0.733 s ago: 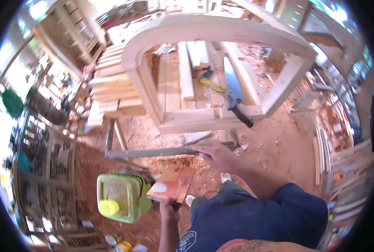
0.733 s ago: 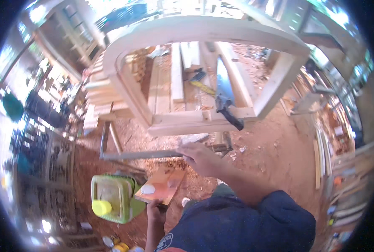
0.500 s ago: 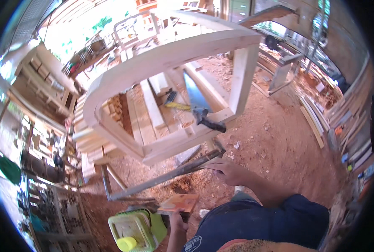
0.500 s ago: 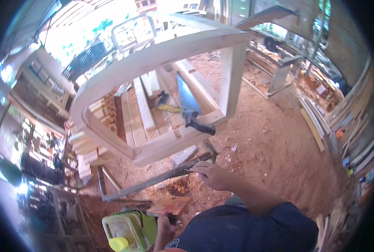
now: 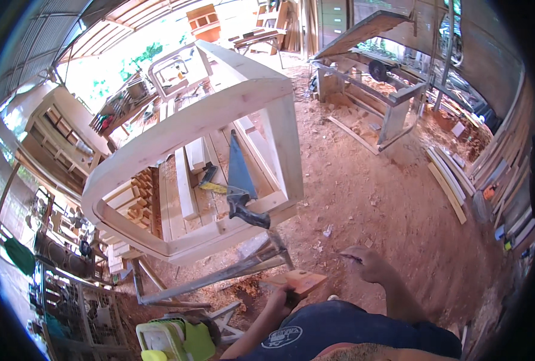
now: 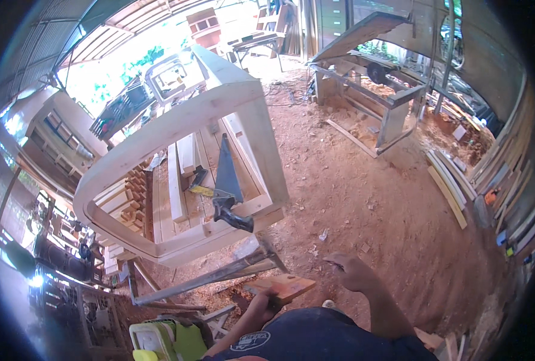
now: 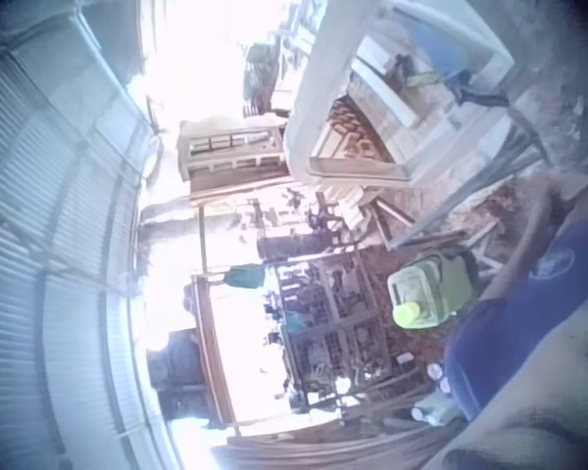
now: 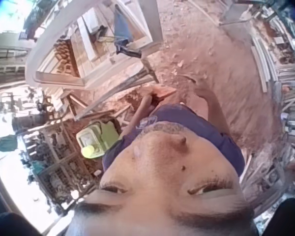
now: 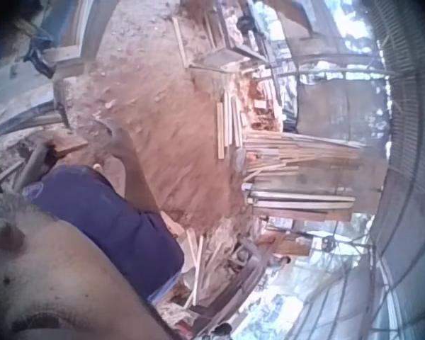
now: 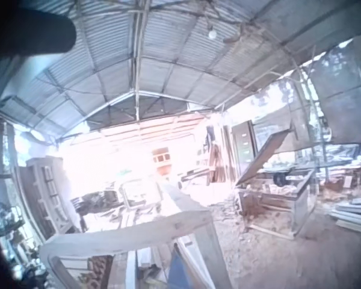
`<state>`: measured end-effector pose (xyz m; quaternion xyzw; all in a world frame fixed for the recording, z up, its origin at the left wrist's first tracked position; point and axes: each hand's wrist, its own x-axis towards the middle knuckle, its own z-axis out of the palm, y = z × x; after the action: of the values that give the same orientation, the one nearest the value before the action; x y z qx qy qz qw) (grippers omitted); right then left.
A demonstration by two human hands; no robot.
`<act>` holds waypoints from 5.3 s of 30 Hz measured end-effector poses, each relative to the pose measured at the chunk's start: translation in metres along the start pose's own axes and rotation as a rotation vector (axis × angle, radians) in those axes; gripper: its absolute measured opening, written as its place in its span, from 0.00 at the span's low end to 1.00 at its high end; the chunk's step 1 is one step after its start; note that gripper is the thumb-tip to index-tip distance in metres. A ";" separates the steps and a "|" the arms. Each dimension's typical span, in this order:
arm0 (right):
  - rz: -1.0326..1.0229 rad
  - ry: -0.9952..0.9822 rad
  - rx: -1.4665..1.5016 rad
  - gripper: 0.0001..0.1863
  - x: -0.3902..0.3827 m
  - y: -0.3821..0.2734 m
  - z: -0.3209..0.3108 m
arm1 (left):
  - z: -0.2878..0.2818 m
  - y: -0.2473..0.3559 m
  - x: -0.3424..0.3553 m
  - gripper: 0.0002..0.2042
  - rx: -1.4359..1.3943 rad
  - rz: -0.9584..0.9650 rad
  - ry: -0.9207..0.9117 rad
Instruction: The person applies wood filler to the joints of a wooden furniture frame using a spatula and sands the wooden surfaces by hand using sandpaper.
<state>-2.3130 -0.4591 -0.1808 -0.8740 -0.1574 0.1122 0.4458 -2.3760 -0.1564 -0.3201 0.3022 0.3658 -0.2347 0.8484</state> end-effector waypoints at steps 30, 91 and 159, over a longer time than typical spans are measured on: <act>0.445 0.526 -0.009 0.16 0.129 0.241 -0.295 | 0.408 0.069 0.305 0.14 0.074 -0.164 -0.048; 0.180 0.030 0.299 0.26 1.680 0.321 -0.527 | 0.854 1.076 0.962 0.40 -0.316 0.399 -0.293; 0.355 0.417 -0.156 0.19 3.178 0.173 -0.610 | 1.097 2.589 1.793 0.10 -0.143 0.535 -0.240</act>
<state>0.8626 0.1837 -0.1464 -0.9238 0.0849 -0.0064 0.3734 0.8681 0.6065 -0.2017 0.2975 0.1859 -0.0107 0.9364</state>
